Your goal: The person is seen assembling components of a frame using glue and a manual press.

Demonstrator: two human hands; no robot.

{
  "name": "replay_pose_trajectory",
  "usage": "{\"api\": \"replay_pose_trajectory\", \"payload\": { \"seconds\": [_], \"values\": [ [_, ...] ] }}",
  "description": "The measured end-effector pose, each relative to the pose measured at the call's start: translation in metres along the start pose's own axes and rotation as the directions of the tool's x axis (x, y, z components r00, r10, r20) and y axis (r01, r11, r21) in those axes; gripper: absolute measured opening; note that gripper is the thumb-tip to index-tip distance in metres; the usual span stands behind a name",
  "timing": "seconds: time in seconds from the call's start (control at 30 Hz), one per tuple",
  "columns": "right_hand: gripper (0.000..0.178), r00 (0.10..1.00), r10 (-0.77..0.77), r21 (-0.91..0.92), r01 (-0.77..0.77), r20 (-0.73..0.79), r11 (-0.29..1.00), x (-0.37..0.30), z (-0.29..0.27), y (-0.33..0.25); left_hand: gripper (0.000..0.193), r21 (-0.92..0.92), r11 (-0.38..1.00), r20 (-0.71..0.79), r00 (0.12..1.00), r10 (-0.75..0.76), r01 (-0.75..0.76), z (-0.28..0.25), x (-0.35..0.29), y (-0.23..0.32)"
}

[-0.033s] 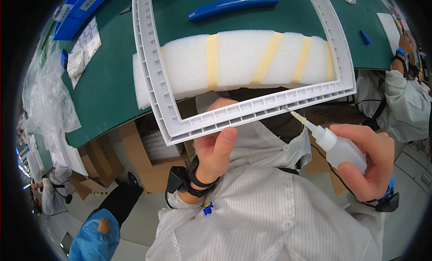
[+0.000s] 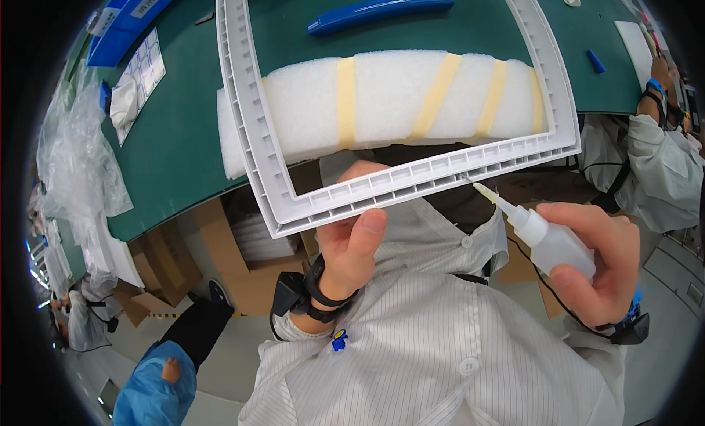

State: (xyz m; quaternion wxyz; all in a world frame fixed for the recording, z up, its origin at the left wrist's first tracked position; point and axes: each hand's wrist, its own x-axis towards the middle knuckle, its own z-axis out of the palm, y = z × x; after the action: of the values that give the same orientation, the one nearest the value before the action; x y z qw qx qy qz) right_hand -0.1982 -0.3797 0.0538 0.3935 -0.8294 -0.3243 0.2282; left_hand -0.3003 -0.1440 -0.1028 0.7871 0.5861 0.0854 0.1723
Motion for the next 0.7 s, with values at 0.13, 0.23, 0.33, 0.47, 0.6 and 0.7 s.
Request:
{"api": "replay_pose_trajectory", "payload": {
  "seconds": [0.13, 0.23, 0.33, 0.47, 0.6, 0.7],
  "values": [
    [0.048, 0.999, 0.006, 0.174, 0.000, -0.034, 0.985, -0.012, 0.007, 0.025, 0.059, 0.001, 1.000, 0.020, 1.000, -0.020, 0.020, 0.006, 0.004, 0.008],
    [0.051, 0.996, 0.093, 0.379, -0.084, -0.005, 0.922, -0.026, 0.011, 0.042, 0.064, -0.001, 0.996, 0.114, 0.990, -0.088, 0.088, 0.011, 0.008, 0.018],
    [0.051, 0.986, 0.165, 0.577, -0.119, -0.029, 0.808, -0.031, 0.014, 0.055, 0.066, -0.090, 0.978, 0.133, 0.976, -0.175, 0.188, 0.023, 0.009, 0.013],
    [0.041, 0.960, 0.204, 0.702, -0.011, -0.192, 0.712, -0.030, 0.000, 0.067, 0.056, -0.203, 0.971, -0.065, 0.987, -0.144, 0.129, 0.025, -0.003, 0.014],
    [0.038, 0.910, 0.269, 0.640, -0.004, -0.317, 0.769, -0.017, -0.025, 0.080, 0.056, -0.182, 0.982, -0.184, 0.979, -0.091, 0.057, 0.007, -0.014, 0.027],
    [0.036, 0.906, 0.241, 0.645, 0.046, -0.349, 0.763, -0.001, -0.037, 0.091, 0.057, -0.117, 0.993, -0.200, 0.979, -0.046, 0.022, -0.002, -0.015, 0.027]
  ]
}}
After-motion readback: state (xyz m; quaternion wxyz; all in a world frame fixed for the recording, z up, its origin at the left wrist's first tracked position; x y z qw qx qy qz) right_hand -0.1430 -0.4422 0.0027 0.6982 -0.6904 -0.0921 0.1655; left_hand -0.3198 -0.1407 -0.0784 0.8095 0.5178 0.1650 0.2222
